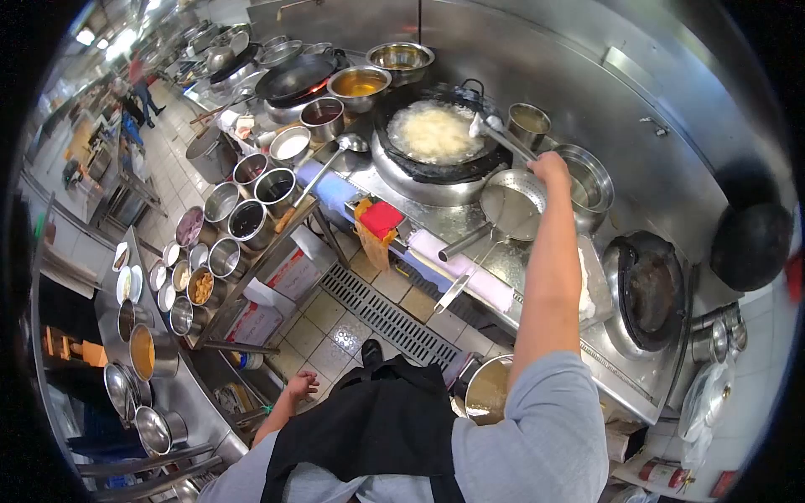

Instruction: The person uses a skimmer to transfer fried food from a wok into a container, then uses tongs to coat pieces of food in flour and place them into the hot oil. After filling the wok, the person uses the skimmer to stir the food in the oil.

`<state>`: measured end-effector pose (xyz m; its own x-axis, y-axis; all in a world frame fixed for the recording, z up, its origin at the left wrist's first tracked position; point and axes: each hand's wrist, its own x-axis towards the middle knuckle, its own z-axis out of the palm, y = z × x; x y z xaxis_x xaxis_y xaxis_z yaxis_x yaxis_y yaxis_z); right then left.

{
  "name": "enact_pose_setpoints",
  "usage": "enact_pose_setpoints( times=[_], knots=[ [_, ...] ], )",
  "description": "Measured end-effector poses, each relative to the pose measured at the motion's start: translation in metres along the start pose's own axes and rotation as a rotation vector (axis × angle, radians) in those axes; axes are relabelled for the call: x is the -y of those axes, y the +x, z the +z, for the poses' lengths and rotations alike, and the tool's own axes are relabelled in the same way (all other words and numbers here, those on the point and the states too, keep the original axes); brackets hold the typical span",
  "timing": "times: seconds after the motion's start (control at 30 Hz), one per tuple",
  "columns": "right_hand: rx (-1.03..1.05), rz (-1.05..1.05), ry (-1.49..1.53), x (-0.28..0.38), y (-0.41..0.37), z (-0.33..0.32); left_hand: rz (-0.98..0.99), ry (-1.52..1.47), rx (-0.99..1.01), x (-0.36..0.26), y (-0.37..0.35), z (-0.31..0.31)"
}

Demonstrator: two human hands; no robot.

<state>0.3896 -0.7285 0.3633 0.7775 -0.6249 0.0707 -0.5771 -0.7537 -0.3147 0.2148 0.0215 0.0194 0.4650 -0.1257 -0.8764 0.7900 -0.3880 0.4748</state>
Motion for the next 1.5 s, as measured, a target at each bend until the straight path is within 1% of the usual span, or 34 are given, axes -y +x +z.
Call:
enact_pose_setpoints(
  times=[0.03, 0.07, 0.1, 0.13, 0.17, 0.23, 0.27, 0.33, 0.37, 0.43, 0.47, 0.5, 0.57, 0.6, 0.63, 0.67, 0.7, 0.77, 0.87, 0.9, 0.97, 1.03, 1.1, 1.2, 1.23, 1.27, 1.33, 1.4, 1.43, 1.5],
  knots=[
    [0.008, -0.006, 0.001, 0.004, 0.003, 0.002, 0.045, -0.053, 0.013, 0.012, 0.009, 0.000],
    [-0.077, 0.031, 0.053, 0.019, -0.007, -0.010, 0.091, -0.101, 0.027, 0.021, 0.016, -0.002],
    [-0.165, 0.072, 0.102, 0.027, -0.014, -0.017, 0.087, -0.099, 0.027, 0.018, 0.008, 0.001],
    [-0.127, 0.010, 0.085, 0.016, -0.011, -0.022, 0.041, -0.102, 0.025, 0.016, 0.000, 0.007],
    [-0.128, 0.031, 0.080, 0.008, -0.022, -0.027, -0.006, -0.094, 0.029, 0.012, -0.006, 0.011],
    [-0.262, -0.043, 0.089, -0.014, -0.067, -0.057, -0.010, -0.047, 0.058, 0.014, -0.003, 0.016],
    [-0.267, 0.030, 0.065, -0.030, -0.094, -0.072, 0.021, 0.017, 0.060, 0.011, -0.010, 0.019],
    [-0.326, 0.024, -0.080, -0.058, -0.150, -0.106, 0.091, 0.122, 0.092, -0.002, -0.021, 0.033],
    [-0.325, 0.086, -0.110, -0.069, -0.181, -0.125, 0.074, 0.173, 0.134, 0.002, -0.015, 0.036],
    [-0.056, 0.219, -0.341, -0.080, -0.224, -0.154, 0.057, 0.070, 0.222, 0.014, 0.019, 0.034],
    [-0.025, 0.185, -0.429, -0.109, -0.234, -0.152, 0.081, 0.123, 0.207, 0.011, 0.028, 0.036],
    [-0.026, 0.197, -0.430, -0.131, -0.246, -0.151, 0.082, 0.133, 0.213, 0.001, 0.029, 0.042],
    [0.093, 0.116, -0.634, -0.162, -0.271, -0.146, 0.103, 0.345, 0.177, -0.034, 0.026, 0.057],
    [0.092, 0.121, -0.634, -0.169, -0.278, -0.140, 0.071, 0.313, 0.179, -0.049, 0.024, 0.065],
    [0.167, 0.161, -0.666, -0.173, -0.284, -0.134, 0.037, 0.281, 0.180, -0.064, 0.023, 0.074],
    [0.245, 0.201, -0.696, -0.181, -0.289, -0.124, 0.063, 0.295, 0.185, -0.075, 0.026, 0.081],
    [0.219, 0.156, -0.689, -0.196, -0.291, -0.108, 0.088, 0.308, 0.189, -0.085, 0.028, 0.088],
    [0.219, 0.194, -0.656, -0.221, -0.287, -0.075, 0.106, 0.360, 0.205, -0.112, 0.019, 0.108],
    [0.184, 0.201, -0.614, -0.234, -0.288, -0.061, 0.148, 0.418, 0.230, -0.126, 0.010, 0.127],
    [0.178, 0.200, -0.613, -0.225, -0.292, -0.072, 0.168, 0.421, 0.236, -0.130, 0.007, 0.134],
    [0.179, 0.264, -0.560, -0.203, -0.307, -0.105, 0.188, 0.413, 0.238, -0.130, 0.001, 0.139],
    [0.061, 0.215, -0.502, -0.198, -0.322, -0.134, 0.186, 0.375, 0.223, -0.117, -0.006, 0.134],
    [0.091, 0.295, -0.506, -0.183, -0.323, -0.164, 0.146, 0.329, 0.198, -0.087, 0.003, 0.119],
    [-0.092, 0.230, -0.466, -0.160, -0.321, -0.196, 0.034, 0.284, 0.157, -0.040, 0.012, 0.086],
    [-0.141, 0.207, -0.429, -0.146, -0.315, -0.203, 0.022, 0.201, 0.196, -0.018, 0.022, 0.068],
    [-0.153, 0.185, -0.384, -0.134, -0.309, -0.209, -0.002, 0.188, 0.156, -0.009, 0.014, 0.059],
    [-0.167, 0.116, -0.325, -0.109, -0.280, -0.204, -0.019, 0.133, 0.094, -0.001, 0.004, 0.044],
    [-0.225, 0.108, -0.209, -0.087, -0.257, -0.198, -0.066, 0.122, 0.048, 0.003, 0.003, 0.034],
    [-0.226, 0.087, -0.205, -0.074, -0.244, -0.191, -0.062, 0.102, 0.039, 0.003, 0.004, 0.029],
    [-0.212, -0.038, -0.048, -0.045, -0.204, -0.164, -0.025, 0.027, 0.008, -0.001, 0.007, 0.021]
  ],
)
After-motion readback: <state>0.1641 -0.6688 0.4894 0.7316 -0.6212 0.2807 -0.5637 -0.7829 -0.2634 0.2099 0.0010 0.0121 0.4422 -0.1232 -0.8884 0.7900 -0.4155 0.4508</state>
